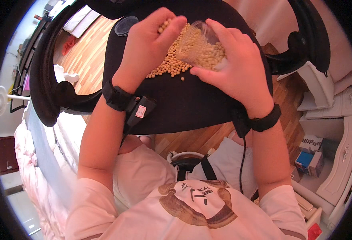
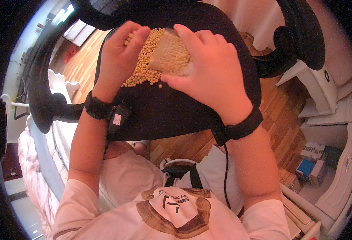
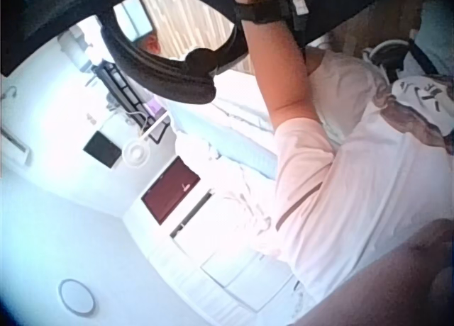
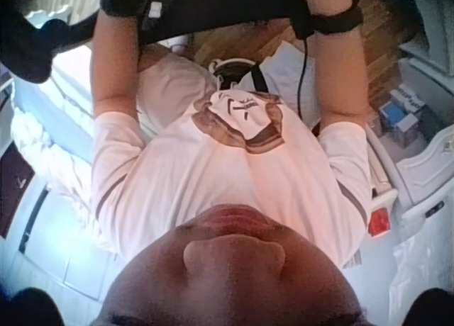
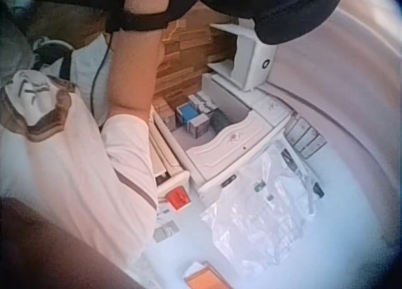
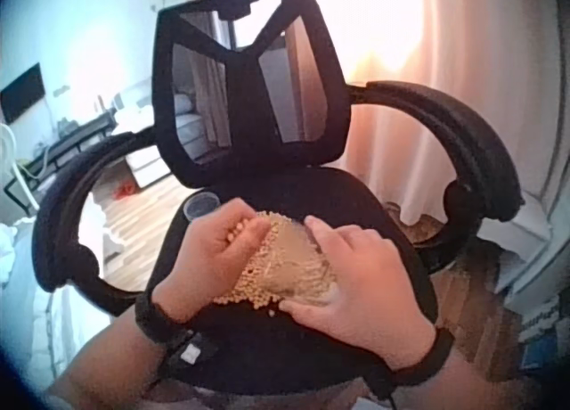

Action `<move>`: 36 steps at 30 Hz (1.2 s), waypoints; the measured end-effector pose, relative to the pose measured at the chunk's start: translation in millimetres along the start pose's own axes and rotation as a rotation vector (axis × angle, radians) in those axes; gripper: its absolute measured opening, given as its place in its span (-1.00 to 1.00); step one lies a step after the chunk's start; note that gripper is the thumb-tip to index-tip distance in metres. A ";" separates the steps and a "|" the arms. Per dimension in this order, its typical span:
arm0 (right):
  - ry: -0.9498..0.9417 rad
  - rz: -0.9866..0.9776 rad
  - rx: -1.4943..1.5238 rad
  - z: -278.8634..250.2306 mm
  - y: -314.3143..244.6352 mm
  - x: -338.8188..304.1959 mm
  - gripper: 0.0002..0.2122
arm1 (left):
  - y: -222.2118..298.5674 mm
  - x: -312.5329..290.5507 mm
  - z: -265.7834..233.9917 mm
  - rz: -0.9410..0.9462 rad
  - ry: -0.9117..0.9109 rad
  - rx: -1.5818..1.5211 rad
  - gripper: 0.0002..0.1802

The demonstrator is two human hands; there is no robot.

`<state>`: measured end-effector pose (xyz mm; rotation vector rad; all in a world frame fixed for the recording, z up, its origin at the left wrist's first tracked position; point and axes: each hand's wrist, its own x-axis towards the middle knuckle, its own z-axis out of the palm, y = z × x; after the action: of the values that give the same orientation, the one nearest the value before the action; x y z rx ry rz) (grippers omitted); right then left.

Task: Picking up and sorting soybeans from the seat of an office chair into a container and colander.

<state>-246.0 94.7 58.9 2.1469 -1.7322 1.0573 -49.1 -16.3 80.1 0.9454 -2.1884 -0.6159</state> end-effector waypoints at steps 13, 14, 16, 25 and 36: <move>0.045 0.016 0.095 38.4 -28.3 13.7 -0.19 | -21.0 8.6 7.3 0.050 0.155 -0.525 -0.73; 0.036 0.027 0.092 38.7 -28.7 14.4 -0.19 | -23.6 9.0 7.3 0.048 0.157 -0.523 -0.73; 0.046 0.020 0.105 40.4 -27.9 15.5 -0.19 | -30.3 10.8 8.6 0.068 0.096 -0.795 -0.77; 0.028 0.050 0.203 34.3 -25.3 14.3 -0.19 | -33.4 5.8 2.3 0.057 -0.003 -0.789 -0.73; 0.137 0.061 0.424 38.7 -12.1 4.4 -0.18 | -36.8 12.2 -7.5 0.293 -0.274 -0.733 -0.61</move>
<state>-218.9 73.6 36.9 2.1904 -1.6354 1.6742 -33.3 -49.8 66.3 0.1589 -2.0095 -1.3294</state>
